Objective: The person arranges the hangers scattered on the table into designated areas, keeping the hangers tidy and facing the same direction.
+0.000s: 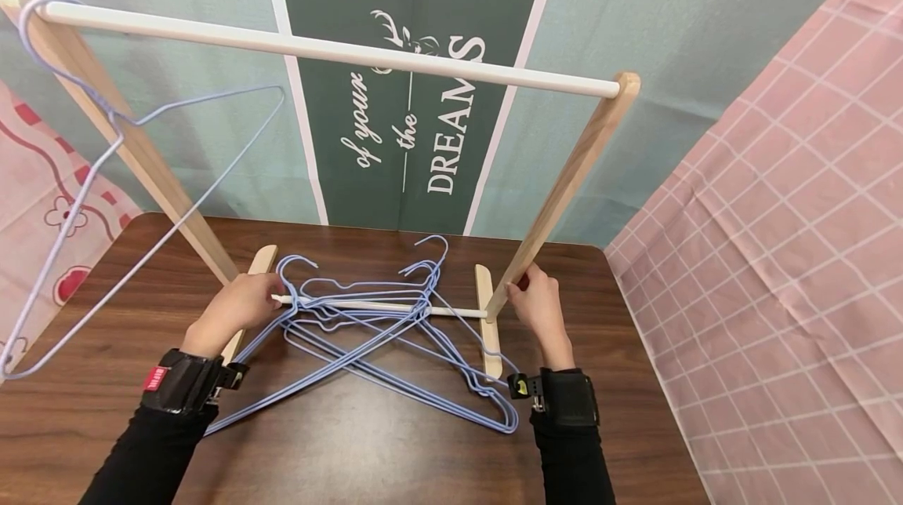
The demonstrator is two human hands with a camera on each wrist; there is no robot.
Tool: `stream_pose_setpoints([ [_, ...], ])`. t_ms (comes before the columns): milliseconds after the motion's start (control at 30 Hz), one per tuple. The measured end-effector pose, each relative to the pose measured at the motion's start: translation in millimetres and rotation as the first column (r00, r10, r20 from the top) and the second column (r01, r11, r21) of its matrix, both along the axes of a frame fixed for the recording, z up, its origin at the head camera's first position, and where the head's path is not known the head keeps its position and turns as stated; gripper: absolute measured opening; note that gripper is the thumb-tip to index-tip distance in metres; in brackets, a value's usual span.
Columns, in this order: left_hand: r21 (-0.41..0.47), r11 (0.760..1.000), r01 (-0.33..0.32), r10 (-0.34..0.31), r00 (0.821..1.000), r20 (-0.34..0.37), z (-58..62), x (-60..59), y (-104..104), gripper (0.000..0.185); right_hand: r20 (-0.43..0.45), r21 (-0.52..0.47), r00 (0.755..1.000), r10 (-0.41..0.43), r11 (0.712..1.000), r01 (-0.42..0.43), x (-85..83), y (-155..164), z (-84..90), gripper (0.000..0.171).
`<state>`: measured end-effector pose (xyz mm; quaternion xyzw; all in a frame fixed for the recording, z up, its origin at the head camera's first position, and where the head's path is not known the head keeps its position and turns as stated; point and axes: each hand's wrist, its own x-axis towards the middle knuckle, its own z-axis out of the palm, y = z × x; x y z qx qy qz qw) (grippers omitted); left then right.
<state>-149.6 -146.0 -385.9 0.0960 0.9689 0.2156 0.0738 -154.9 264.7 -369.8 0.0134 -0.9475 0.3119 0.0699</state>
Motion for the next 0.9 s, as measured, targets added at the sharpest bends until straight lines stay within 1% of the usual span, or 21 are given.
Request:
stream_pose_setpoints([
  [167,0.006,1.000,-0.003,0.003,1.000,0.007,-11.2,-0.6,-1,0.021,-0.001,-0.005,1.000,0.001,1.000,-0.001,0.1,0,0.0,0.022],
  [367,0.009,1.000,-0.010,0.010,0.999,0.035,-22.4,-2.7,-1,0.014,0.008,0.000,1.000,-0.001,1.000,0.001,0.8,-1,0.2,0.022],
  [567,-0.022,1.000,0.021,-0.021,1.000,-0.009,-35.9,-4.3,-3,0.007,0.019,-0.011,1.000,0.000,1.000,0.001,0.8,-1,0.7,0.023],
  [900,-0.050,0.998,0.022,-0.022,1.000,0.001,-44.2,-4.2,-4,0.008,0.009,0.000,1.000,-0.002,1.000,0.002,0.1,0,0.5,0.023],
])
